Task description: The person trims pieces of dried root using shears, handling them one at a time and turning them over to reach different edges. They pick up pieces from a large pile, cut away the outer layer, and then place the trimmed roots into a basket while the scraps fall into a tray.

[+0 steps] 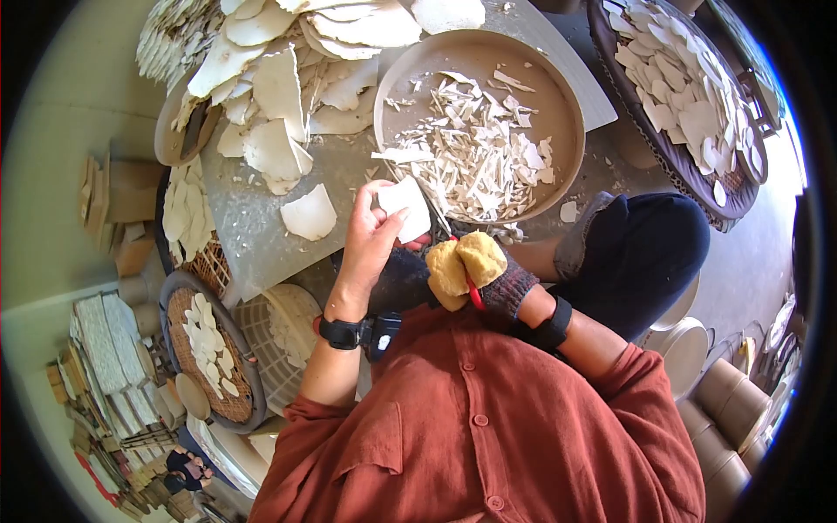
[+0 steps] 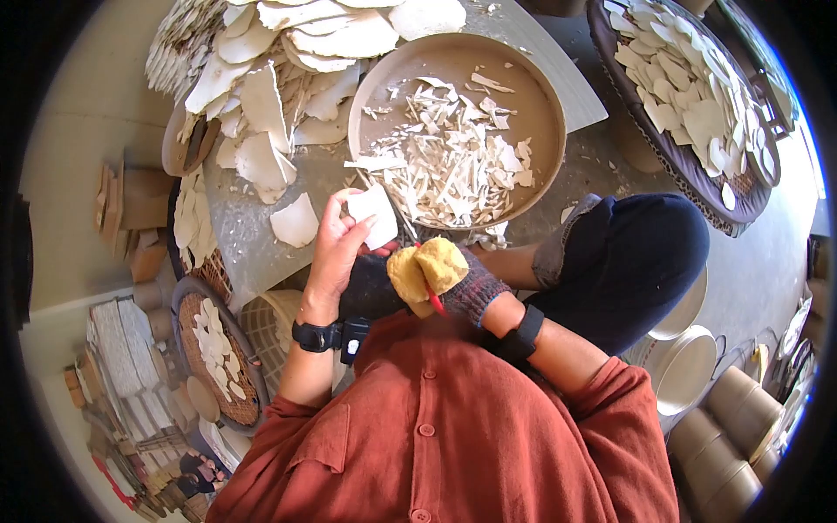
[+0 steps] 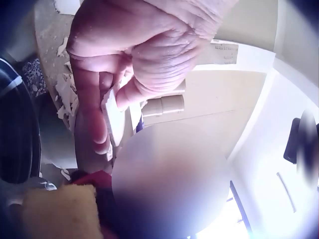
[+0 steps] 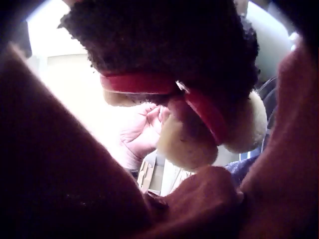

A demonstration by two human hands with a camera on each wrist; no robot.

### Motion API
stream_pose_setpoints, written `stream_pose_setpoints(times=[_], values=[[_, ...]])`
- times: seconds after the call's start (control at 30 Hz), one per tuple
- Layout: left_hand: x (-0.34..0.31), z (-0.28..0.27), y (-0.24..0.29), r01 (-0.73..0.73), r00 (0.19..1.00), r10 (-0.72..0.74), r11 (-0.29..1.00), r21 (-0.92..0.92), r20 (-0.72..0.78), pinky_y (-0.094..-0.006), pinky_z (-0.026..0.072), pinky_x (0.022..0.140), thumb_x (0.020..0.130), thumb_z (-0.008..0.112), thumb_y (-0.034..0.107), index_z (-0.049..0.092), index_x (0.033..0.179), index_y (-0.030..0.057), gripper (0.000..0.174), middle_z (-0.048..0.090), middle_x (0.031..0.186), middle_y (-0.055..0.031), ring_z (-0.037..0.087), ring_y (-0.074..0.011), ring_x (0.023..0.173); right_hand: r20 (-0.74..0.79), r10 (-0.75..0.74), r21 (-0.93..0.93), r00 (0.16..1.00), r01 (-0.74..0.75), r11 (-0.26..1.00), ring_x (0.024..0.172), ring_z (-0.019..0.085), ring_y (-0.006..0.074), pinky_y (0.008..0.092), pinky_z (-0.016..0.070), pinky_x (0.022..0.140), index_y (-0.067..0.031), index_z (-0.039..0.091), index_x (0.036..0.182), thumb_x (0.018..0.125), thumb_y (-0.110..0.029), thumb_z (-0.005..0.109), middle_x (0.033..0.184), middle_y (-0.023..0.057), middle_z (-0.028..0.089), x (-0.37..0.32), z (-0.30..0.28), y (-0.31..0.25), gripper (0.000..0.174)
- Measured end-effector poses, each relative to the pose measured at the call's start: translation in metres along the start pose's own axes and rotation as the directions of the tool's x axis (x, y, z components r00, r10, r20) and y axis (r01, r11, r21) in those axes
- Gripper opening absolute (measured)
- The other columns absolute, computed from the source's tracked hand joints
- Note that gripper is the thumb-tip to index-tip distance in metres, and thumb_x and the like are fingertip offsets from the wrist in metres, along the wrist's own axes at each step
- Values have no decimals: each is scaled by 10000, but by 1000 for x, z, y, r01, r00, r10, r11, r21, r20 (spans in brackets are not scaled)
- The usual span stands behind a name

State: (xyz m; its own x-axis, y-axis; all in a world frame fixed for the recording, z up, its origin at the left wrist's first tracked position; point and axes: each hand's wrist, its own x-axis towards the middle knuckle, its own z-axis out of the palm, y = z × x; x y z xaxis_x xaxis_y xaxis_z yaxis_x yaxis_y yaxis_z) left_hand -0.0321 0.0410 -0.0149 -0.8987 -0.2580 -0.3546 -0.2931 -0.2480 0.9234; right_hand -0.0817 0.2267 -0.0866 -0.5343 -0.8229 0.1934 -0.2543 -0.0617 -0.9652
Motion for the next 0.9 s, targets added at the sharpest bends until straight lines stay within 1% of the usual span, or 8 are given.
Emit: stream_pose_setpoints(times=[0.03,0.17,0.27,0.37,0.53,0.73,0.83,0.9], values=[[-1,0,3,4,999,-5,999,33,33,-282,544,615,880,508,51,344,1238,76,395,616,938,-148,651,-232,727,38,-187,-338,982,189,922,813,607,256,342,472,713,-24,610,993,764,-78,625,897,117,635,1,-4,1,236],[1,-4,-2,-94,994,85,987,131,70,-263,532,658,880,515,52,374,1271,61,416,627,964,-138,649,-216,743,-70,-266,-342,961,228,912,738,585,318,384,452,632,-53,620,860,694,-76,667,779,123,617,4,-3,11,174],[-4,3,-8,-198,966,190,980,-29,-176,-270,538,652,879,517,49,394,1271,22,411,635,970,-137,651,-222,746,-95,-257,-318,962,215,924,741,592,321,388,459,630,-53,615,835,695,-84,672,771,123,620,1,-2,17,154],[-5,8,-17,-212,951,183,973,-95,-250,-275,541,646,880,517,50,411,1264,-5,402,639,954,-139,652,-228,750,-28,-199,-308,980,181,934,744,594,322,383,467,631,-56,613,848,697,-84,675,785,126,623,0,-1,18,165],[-4,-15,-9,-77,989,68,994,-71,-128,-268,545,610,878,514,53,491,1215,-1,342,634,997,-149,656,-205,714,55,-210,-286,976,216,933,782,606,289,360,479,665,-57,620,905,750,-71,639,840,123,636,0,-6,1,157],[-2,-21,-6,23,994,-34,993,-112,-104,-251,542,579,869,527,51,491,1214,-3,351,634,994,-149,658,-209,718,99,-10,-208,995,30,978,795,619,260,340,485,690,-44,626,916,824,-80,583,825,106,646,-6,1,-1,107],[-3,-24,-4,29,996,-37,995,-96,-82,-251,541,571,863,539,56,491,1214,-4,359,635,984,-143,654,-207,701,150,111,-55,983,-104,993,810,619,268,340,485,695,-50,625,931,790,-106,621,860,113,647,-6,-2,0,152],[-3,-27,0,22,998,-26,997,-75,-51,-249,539,575,860,547,60,504,1194,-6,343,636,970,-134,651,-198,693,114,-42,-191,993,63,980,813,619,276,344,486,691,-51,629,925,755,-115,646,861,117,647,-2,0,-1,182]])
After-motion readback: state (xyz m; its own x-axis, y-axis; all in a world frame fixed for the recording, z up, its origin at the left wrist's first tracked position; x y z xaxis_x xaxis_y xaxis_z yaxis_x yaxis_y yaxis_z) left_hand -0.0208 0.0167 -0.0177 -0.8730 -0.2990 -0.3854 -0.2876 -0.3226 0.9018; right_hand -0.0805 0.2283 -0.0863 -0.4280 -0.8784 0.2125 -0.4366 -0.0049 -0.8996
